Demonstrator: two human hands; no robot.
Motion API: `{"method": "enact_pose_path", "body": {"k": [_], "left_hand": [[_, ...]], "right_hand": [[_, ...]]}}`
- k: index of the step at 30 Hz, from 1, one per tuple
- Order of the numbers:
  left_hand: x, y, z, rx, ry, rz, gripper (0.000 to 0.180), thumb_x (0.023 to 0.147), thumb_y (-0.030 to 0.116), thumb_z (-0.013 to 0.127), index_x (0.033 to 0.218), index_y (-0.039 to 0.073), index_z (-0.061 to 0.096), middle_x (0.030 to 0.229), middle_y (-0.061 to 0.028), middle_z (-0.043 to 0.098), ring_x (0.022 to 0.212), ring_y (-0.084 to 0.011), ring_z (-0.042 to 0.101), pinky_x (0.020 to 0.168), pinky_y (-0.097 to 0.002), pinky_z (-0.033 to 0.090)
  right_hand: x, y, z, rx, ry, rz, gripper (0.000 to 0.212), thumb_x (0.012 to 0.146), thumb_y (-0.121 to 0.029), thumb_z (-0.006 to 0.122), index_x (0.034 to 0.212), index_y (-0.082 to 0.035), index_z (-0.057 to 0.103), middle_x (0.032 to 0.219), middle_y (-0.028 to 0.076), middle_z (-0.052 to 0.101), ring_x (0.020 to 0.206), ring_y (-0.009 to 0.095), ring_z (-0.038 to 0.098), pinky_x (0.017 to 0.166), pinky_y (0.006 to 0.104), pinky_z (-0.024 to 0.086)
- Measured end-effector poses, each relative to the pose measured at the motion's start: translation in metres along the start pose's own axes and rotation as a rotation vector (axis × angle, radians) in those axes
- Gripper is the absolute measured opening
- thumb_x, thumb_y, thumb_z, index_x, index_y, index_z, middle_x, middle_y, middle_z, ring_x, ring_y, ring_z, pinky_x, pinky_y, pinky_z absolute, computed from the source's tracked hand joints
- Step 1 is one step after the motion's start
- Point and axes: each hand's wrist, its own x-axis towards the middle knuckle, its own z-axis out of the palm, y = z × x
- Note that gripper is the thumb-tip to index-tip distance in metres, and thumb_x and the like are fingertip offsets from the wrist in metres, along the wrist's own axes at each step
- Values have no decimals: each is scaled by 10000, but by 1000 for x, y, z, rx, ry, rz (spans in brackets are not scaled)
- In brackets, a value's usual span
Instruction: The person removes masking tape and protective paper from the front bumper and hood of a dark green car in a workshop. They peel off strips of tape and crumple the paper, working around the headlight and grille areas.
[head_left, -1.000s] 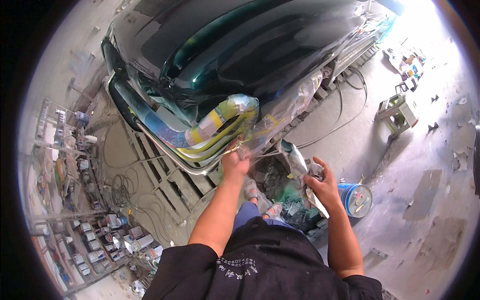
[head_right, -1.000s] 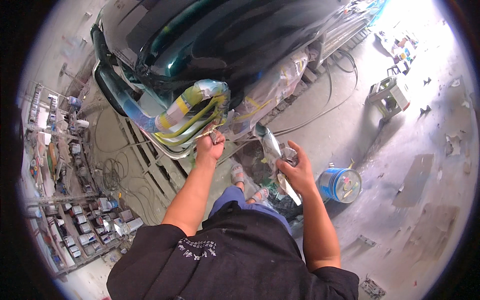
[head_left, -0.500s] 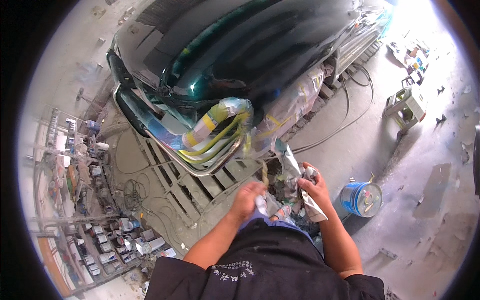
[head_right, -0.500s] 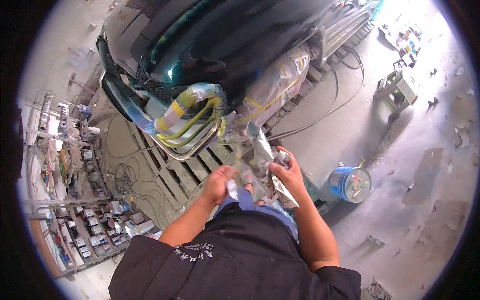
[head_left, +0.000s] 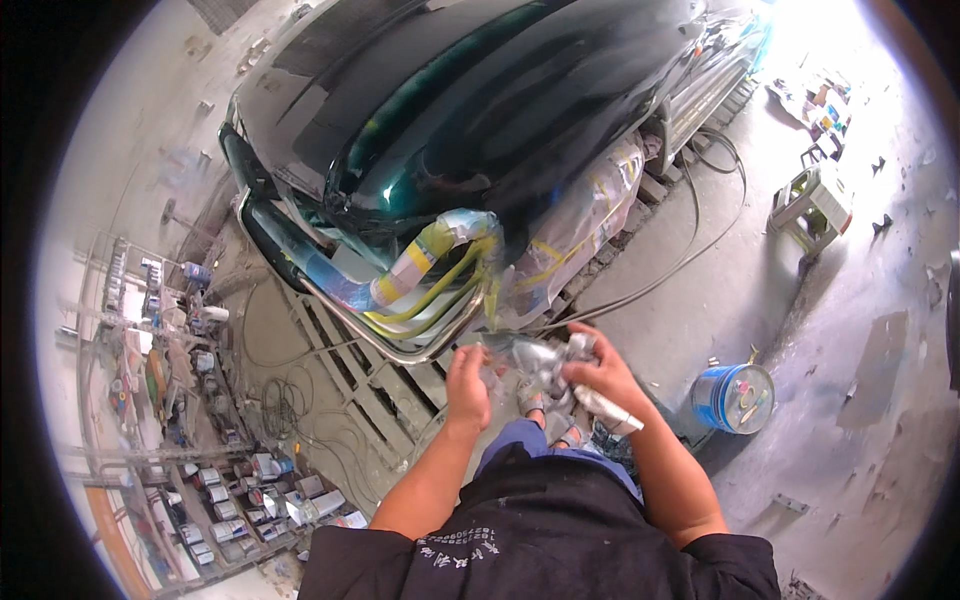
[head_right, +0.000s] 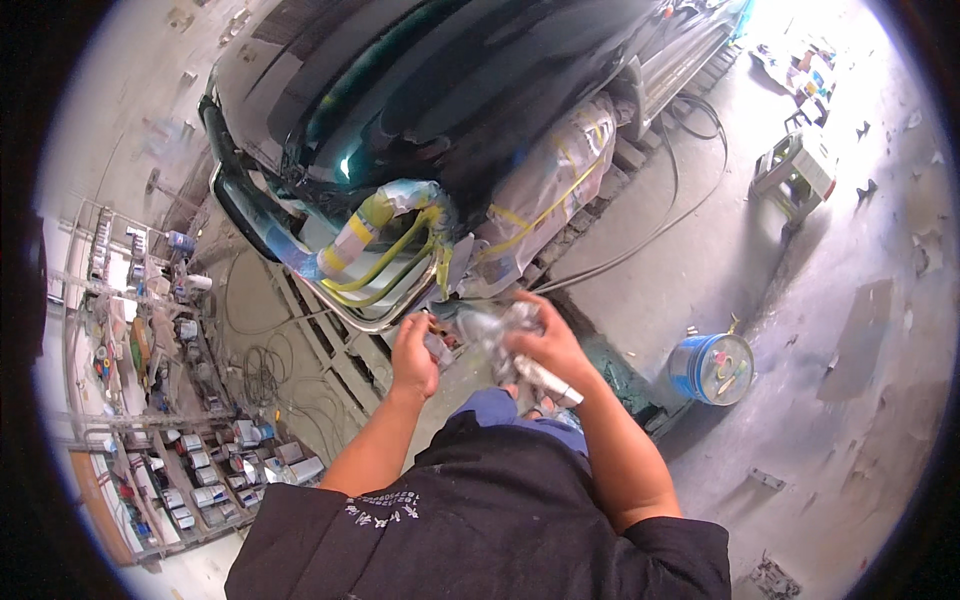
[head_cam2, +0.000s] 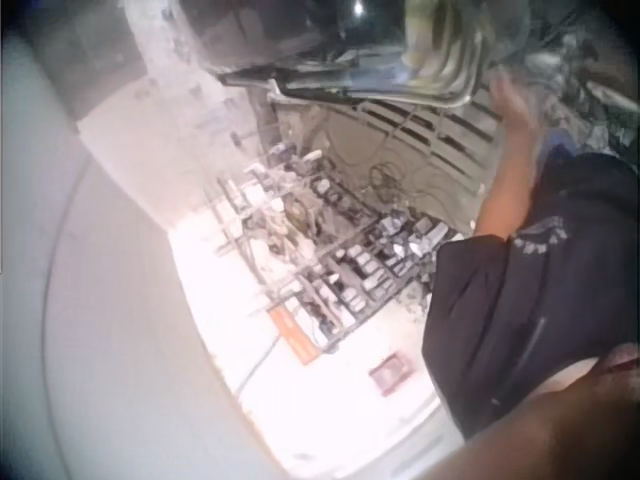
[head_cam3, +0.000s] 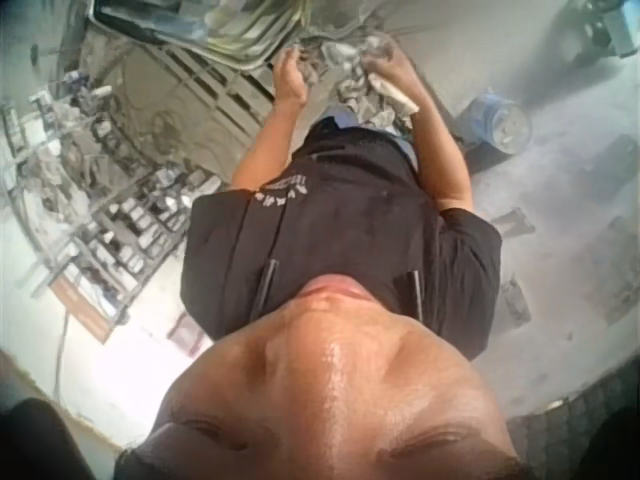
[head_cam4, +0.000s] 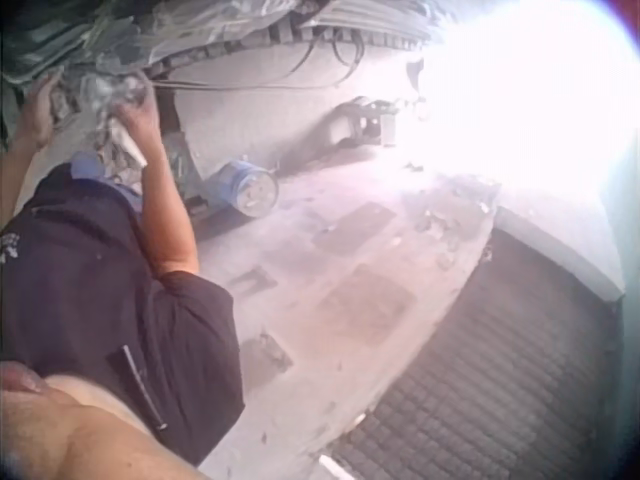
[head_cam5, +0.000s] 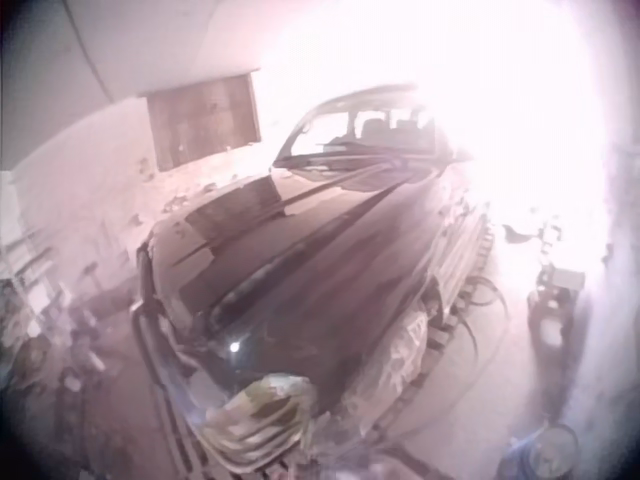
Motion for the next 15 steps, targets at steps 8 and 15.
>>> {"method": "enact_pose_path", "body": {"k": [8,15], "left_hand": [[-24,-3,61,-268,-216,-339,421,971,315,377,1252,24,493,1196,-127,577,1119,-247,548,981,-407,435],[-27,12,68,-306,-279,-452,413,961,265,329,1248,19,496,1208,-128,577,1131,-255,543,1014,-399,403]], "right_hand": [[3,6,40,-407,256,-304,863,750,-238,776,1415,-20,271,1168,151,549,1038,209,551,914,317,437],[-4,7,38,-556,300,-594,961,642,-220,850,1391,-12,285,1107,199,609,1105,305,582,899,374,475]]}}
